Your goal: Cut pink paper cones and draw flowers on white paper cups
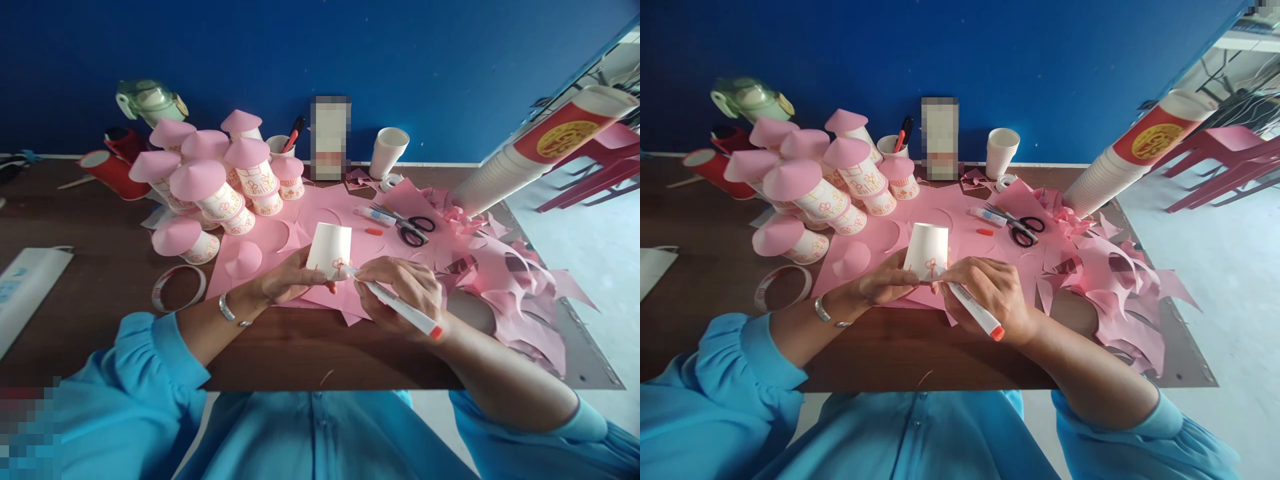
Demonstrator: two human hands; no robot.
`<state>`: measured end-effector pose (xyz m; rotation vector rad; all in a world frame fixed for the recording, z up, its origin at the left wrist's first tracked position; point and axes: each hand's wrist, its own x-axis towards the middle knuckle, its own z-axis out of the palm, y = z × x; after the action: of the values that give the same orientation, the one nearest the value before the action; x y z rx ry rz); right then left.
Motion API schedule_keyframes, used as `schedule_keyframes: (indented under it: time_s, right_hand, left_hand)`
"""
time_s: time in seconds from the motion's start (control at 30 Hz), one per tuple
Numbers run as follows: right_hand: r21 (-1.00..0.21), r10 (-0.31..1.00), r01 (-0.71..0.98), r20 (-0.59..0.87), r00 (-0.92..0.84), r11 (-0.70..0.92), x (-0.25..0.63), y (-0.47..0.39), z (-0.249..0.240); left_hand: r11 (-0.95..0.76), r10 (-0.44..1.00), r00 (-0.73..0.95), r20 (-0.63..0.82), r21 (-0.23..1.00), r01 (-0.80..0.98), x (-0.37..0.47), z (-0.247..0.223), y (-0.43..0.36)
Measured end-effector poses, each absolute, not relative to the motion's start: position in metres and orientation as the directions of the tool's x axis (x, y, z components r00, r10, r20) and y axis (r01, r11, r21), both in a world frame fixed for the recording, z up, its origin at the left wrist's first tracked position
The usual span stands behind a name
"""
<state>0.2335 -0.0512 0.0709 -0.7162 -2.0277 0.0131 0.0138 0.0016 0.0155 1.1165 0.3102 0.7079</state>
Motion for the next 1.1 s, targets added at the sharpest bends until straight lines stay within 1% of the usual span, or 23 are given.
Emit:
schedule_keyframes:
  time_s: [0.37, 0.53, 0.67, 0.8, 1.1]
  right_hand:
    - [-0.258, 0.496, 0.529, 0.782, -0.377, 0.808, 0.235, -0.051, 0.072]
    - [-0.248, 0.488, 0.533, 0.789, -0.373, 0.809, 0.234, -0.052, 0.072]
    - [-0.256, 0.491, 0.530, 0.790, -0.368, 0.809, 0.232, -0.052, 0.072]
    - [-0.269, 0.489, 0.512, 0.794, -0.362, 0.816, 0.231, -0.053, 0.072]
    - [-0.290, 0.504, 0.504, 0.782, -0.365, 0.814, 0.230, -0.054, 0.071]
  left_hand:
    - [0.285, 0.672, 0.735, 0.086, 0.887, -0.364, 0.013, 0.011, 0.002]
    - [0.280, 0.675, 0.732, 0.091, 0.887, -0.368, 0.014, 0.016, 0.001]
    - [0.281, 0.677, 0.732, 0.077, 0.892, -0.354, 0.015, 0.020, 0.001]
    - [0.252, 0.668, 0.735, 0.111, 0.897, -0.365, 0.016, 0.017, 0.001]
    - [0.289, 0.671, 0.737, 0.086, 0.884, -0.367, 0.014, 0.011, 0.001]
